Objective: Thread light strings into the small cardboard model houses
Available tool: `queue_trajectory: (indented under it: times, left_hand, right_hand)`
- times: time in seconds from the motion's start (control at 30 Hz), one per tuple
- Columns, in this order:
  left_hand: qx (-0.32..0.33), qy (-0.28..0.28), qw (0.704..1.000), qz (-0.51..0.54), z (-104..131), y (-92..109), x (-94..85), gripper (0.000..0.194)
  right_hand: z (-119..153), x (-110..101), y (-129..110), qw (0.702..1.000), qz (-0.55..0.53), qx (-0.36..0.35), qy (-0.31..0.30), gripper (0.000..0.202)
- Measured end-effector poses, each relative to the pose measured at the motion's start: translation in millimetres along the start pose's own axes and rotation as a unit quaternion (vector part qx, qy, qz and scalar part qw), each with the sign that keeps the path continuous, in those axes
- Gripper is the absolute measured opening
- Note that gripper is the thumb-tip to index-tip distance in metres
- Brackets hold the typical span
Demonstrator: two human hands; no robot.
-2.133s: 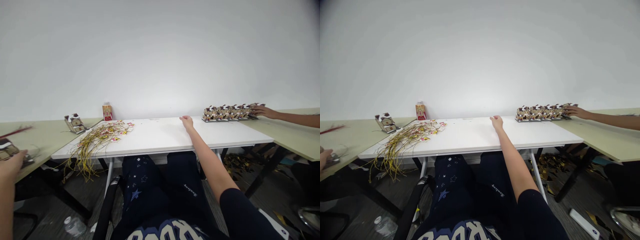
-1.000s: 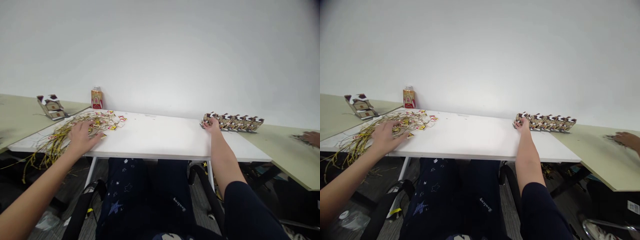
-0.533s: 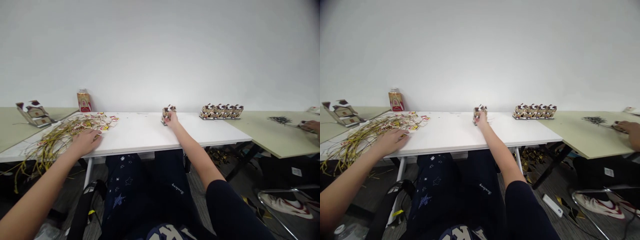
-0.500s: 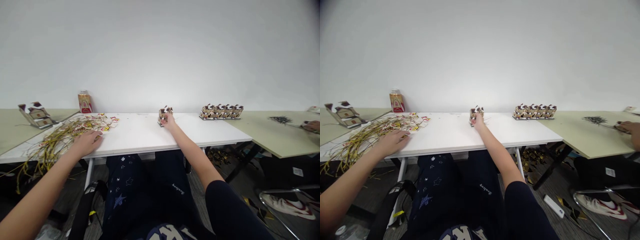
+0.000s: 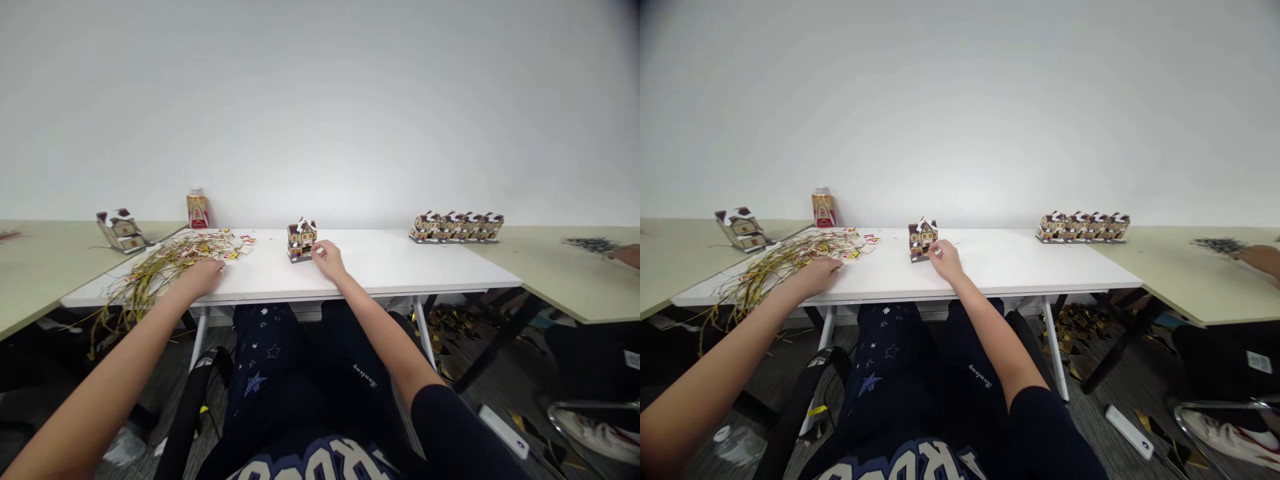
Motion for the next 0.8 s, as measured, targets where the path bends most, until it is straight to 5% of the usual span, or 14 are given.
queue_trajectory:
  times: [0.1, 0.23, 0.33, 0.43, 0.6, 0.7, 0.8]
  left_hand:
    - [0.012, 0.013, 1.0, 0.024, -7.0, -2.7, -0.9, 0.046]
    - [0.051, 0.167, 0.976, 0.128, -10.8, 15.9, -21.9, 0.045]
    - [0.101, 0.246, 0.933, 0.241, -15.9, 56.5, -39.7, 0.045]
    - [0.142, 0.265, 0.889, 0.346, -27.8, 113.2, -48.1, 0.046]
    - [0.318, 0.332, 0.821, 0.337, -50.0, 198.0, -41.6, 0.032]
    - [0.357, 0.347, 0.817, 0.292, -57.5, 221.5, -31.0, 0.036]
    - [0.33, 0.322, 0.851, 0.251, -58.8, 226.6, -22.6, 0.054]
  right_hand:
    - [2.9, 3.3, 1.3, 0.996, 0.048, -0.072, 0.005, 0.009]
    - [3.5, 6.1, 0.5, 0.994, 0.067, -0.082, 0.012, 0.012]
    - [2.9, 6.0, 0.7, 0.995, 0.067, -0.076, 0.012, 0.015]
    - [2.6, 5.7, 0.4, 0.994, 0.052, -0.093, 0.0, 0.02]
    - [0.0, 4.5, 7.4, 0.996, -0.017, -0.085, -0.014, 0.031]
    - [-2.4, 3.0, 14.6, 0.997, -0.053, -0.058, 0.012, 0.026]
    - [-2.5, 0.5, 16.2, 0.996, -0.065, -0.028, 0.054, 0.025]
Point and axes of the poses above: each hand's wrist, its own z-axis away from the middle knuckle, its own x-axis out of the palm, y = z × x, the point moved 2 cm from there along -z, towards the middle knuckle, and after that the axes turned 7 degrees about x, right-handed, at the moved point
